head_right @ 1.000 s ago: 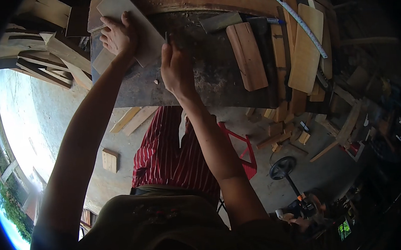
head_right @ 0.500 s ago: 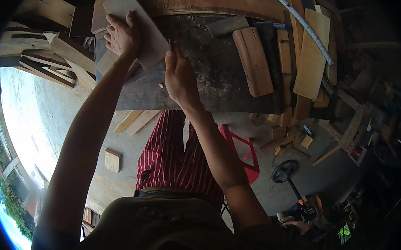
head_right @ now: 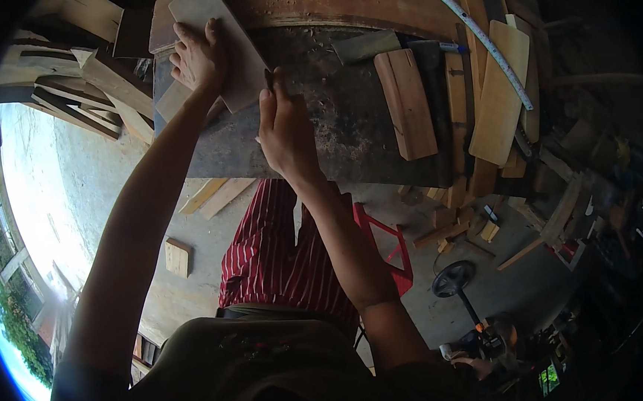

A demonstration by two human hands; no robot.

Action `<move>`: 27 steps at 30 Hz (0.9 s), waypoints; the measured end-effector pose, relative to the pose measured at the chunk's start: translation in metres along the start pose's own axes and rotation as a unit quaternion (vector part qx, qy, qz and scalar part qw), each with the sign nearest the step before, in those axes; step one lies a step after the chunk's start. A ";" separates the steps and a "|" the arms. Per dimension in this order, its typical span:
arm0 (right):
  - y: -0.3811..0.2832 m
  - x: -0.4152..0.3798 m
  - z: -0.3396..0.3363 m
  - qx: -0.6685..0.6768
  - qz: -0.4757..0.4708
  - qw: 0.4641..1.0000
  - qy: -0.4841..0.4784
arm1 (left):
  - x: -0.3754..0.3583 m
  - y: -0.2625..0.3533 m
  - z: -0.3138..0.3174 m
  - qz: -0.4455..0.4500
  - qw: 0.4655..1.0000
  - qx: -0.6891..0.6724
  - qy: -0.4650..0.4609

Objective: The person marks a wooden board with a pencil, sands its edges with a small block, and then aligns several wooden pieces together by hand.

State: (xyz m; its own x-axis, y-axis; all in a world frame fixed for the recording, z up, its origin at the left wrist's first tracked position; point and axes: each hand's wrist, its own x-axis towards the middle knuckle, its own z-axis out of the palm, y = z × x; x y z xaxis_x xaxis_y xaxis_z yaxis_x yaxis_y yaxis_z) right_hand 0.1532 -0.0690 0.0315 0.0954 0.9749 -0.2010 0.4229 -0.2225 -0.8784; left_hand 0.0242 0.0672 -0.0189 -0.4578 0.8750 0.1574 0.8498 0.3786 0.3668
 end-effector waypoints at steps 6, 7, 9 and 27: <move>0.014 0.031 -0.010 0.195 -0.032 0.980 -0.002 | 0.008 0.004 -0.001 -0.086 0.996 -0.014 0.003; 0.015 0.030 -0.025 0.328 0.169 0.927 -0.069 | 0.009 0.003 -0.004 -0.083 0.996 -0.032 -0.021; 0.018 0.032 -0.022 0.363 0.221 0.903 -0.062 | 0.008 0.004 -0.005 -0.080 0.996 -0.039 -0.024; 0.030 0.025 0.015 0.122 -0.053 0.987 0.086 | 0.010 -0.001 0.000 -0.035 0.999 -0.003 -0.019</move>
State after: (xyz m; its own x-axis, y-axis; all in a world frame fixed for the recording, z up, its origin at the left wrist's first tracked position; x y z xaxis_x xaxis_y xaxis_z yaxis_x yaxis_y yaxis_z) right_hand 0.1546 -0.0517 -0.0066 0.2233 0.9738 -0.0433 0.2111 -0.0917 -0.9732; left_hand 0.0187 0.0754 -0.0174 -0.5051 0.8577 0.0959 0.8148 0.4373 0.3805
